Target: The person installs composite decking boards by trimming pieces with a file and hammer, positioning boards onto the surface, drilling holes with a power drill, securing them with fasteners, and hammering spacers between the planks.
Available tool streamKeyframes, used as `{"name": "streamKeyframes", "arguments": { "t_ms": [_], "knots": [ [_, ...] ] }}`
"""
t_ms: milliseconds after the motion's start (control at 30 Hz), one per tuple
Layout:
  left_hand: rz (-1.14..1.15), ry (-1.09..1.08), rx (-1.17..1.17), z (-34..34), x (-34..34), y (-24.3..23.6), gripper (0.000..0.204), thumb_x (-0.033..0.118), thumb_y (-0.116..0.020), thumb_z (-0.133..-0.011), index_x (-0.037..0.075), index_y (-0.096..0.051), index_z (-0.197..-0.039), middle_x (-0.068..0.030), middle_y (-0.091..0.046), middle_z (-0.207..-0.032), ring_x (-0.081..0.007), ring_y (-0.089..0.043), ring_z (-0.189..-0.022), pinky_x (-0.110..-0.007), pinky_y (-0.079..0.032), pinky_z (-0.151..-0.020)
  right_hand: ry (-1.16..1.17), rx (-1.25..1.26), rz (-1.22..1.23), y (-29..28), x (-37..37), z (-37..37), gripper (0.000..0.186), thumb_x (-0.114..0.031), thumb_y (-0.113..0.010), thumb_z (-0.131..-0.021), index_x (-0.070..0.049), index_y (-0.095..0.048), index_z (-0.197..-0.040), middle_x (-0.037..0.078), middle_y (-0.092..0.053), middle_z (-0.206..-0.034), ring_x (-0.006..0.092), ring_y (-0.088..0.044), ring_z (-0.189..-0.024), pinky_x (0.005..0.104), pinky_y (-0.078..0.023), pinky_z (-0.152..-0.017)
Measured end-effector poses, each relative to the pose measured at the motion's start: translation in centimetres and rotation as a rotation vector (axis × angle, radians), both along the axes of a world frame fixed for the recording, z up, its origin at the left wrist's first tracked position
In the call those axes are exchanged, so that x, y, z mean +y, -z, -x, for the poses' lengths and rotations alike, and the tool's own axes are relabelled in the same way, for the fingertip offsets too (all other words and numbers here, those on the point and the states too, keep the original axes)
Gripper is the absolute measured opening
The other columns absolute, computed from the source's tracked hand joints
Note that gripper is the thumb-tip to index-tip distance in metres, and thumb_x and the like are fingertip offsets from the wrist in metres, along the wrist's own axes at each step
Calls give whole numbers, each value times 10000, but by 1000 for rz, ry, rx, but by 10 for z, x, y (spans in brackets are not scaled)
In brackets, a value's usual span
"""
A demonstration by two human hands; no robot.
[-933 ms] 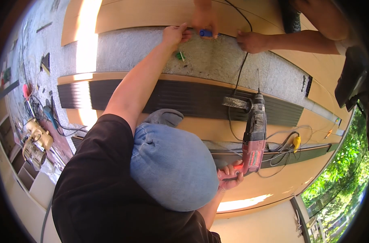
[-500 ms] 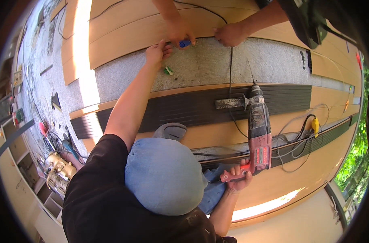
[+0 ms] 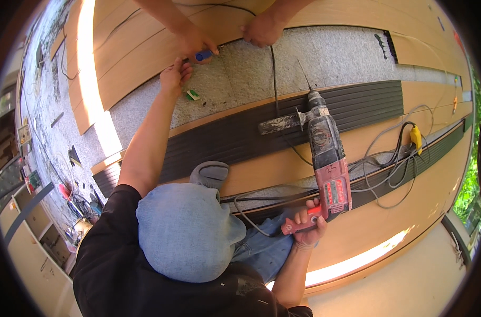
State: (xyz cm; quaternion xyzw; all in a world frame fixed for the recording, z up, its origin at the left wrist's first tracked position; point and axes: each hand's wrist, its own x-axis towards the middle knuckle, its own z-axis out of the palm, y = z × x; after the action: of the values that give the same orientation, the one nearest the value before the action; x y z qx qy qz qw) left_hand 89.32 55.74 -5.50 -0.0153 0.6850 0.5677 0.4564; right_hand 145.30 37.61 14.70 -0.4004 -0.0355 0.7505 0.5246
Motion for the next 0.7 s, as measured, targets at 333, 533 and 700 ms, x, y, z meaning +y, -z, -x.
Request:
{"name": "streamKeyframes", "arguments": {
  "t_ms": [333,533,700],
  "knots": [
    [50,25,-4,7,-2,3,320,358,-647,-1038,60,-682,-1147,-42,-737,-991,-135,-701,-813,-259,-581,-659,3,37,-2,1,1,1,555,-267,-638,-936,11,-494,-1394,177,-643,-1296,173,-557,-730,341,-499,-678],
    [17,44,-4,4,-3,2,338,356,-670,-1024,50,-659,-1168,-72,-735,-1040,-157,-703,-859,-280,-585,-718,46,44,24,-1,2,2,562,-250,-650,-912,19,-480,-1375,216,-655,-1268,202,-592,-732,361,-525,-672],
    [37,25,28,-1,-2,-6,354,365,-674,-1020,36,-662,-1152,-82,-740,-1045,-151,-704,-835,-269,-581,-705,24,48,18,0,3,1,558,-253,-648,-918,19,-475,-1374,210,-641,-1281,201,-592,-743,364,-521,-680]
  ]
}}
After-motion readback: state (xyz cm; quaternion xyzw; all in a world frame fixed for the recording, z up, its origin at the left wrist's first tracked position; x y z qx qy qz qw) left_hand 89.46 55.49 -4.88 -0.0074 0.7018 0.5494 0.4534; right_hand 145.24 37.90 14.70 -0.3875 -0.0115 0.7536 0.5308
